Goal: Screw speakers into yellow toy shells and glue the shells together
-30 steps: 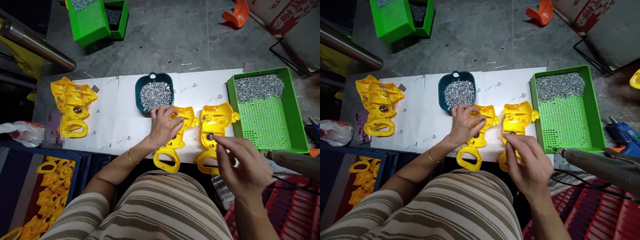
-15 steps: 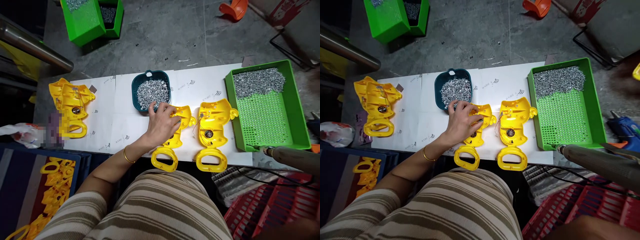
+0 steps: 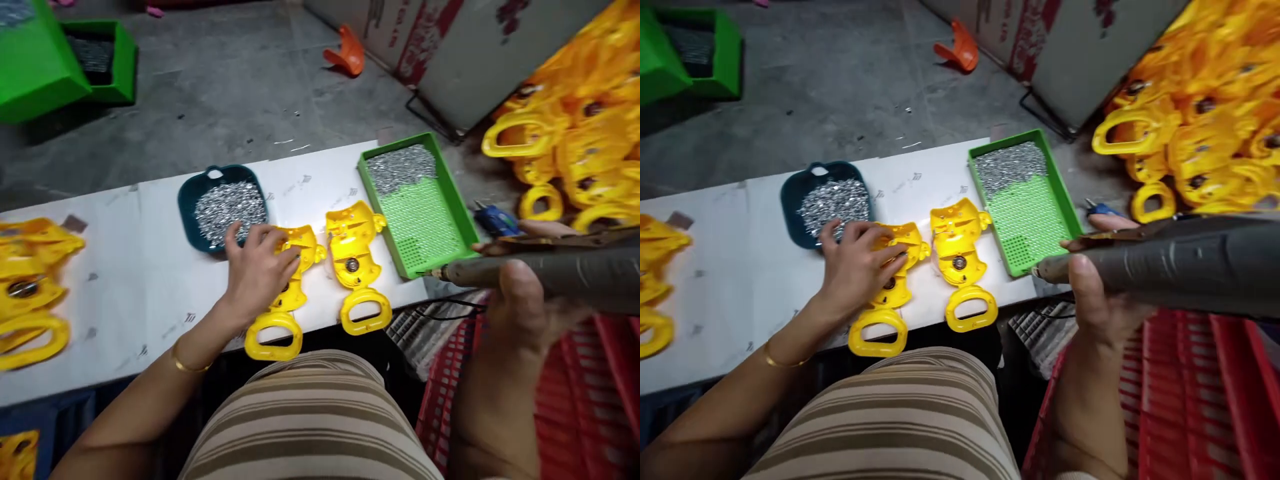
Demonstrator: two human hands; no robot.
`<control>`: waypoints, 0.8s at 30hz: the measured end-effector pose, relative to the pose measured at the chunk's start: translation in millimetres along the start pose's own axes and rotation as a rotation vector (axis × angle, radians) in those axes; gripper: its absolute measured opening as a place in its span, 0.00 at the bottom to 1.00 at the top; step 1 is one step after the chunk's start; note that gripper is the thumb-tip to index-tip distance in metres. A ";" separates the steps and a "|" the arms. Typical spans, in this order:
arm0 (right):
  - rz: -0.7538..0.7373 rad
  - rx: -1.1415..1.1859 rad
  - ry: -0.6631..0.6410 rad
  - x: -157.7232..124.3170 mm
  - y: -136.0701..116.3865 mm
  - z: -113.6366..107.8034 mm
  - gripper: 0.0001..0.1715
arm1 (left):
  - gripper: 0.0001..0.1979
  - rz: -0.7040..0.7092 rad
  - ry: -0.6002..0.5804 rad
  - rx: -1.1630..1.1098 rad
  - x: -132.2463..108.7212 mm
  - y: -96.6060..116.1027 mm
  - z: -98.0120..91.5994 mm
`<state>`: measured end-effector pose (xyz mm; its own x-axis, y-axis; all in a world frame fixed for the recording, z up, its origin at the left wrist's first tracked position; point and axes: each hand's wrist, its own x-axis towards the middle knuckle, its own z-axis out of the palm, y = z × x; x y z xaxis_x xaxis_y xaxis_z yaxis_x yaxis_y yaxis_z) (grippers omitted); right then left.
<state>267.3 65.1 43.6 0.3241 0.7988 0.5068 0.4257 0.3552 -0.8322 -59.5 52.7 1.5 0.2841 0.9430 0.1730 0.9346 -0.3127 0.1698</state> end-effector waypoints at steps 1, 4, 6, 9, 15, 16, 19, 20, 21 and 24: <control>-0.026 0.058 -0.007 3.4 -3.1 1.7 0.26 | 0.06 0.006 -0.001 -0.015 -0.8 -0.2 0.0; -0.003 0.168 -0.070 13.8 -8.0 11.1 0.23 | 0.07 0.022 -0.025 -0.080 -2.2 -0.7 -0.8; 0.038 0.194 -0.073 18.1 -7.4 17.9 0.26 | 0.08 0.021 -0.041 -0.105 -2.8 -1.0 -1.4; 0.044 0.228 0.027 18.6 -3.2 26.5 0.25 | 0.08 0.018 -0.039 -0.107 -3.6 -2.5 -0.6; -0.004 0.167 0.100 8.0 6.1 32.4 0.14 | 0.08 0.044 -0.013 -0.119 -5.4 -6.3 3.5; -0.033 0.165 0.100 6.3 7.6 32.1 0.13 | 0.08 0.043 -0.012 -0.122 -5.5 -6.6 3.8; -0.077 0.226 0.105 3.3 11.3 30.3 0.10 | 0.07 0.047 -0.015 -0.101 -6.0 -7.4 4.4; -0.089 0.265 0.111 3.1 12.3 29.8 0.09 | 0.08 0.053 -0.015 -0.091 -6.1 -8.0 4.7; -0.094 0.302 0.110 3.1 13.2 29.4 0.09 | 0.08 0.061 -0.014 -0.083 -6.2 -8.6 5.2; -0.089 0.341 0.114 3.6 15.4 29.1 0.10 | 0.08 0.065 -0.017 -0.068 -6.6 -10.8 6.4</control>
<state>250.4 87.6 26.1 0.3988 0.7054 0.5860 0.1570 0.5771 -0.8014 -70.1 50.6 -7.6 0.3476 0.9223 0.1690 0.8977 -0.3794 0.2241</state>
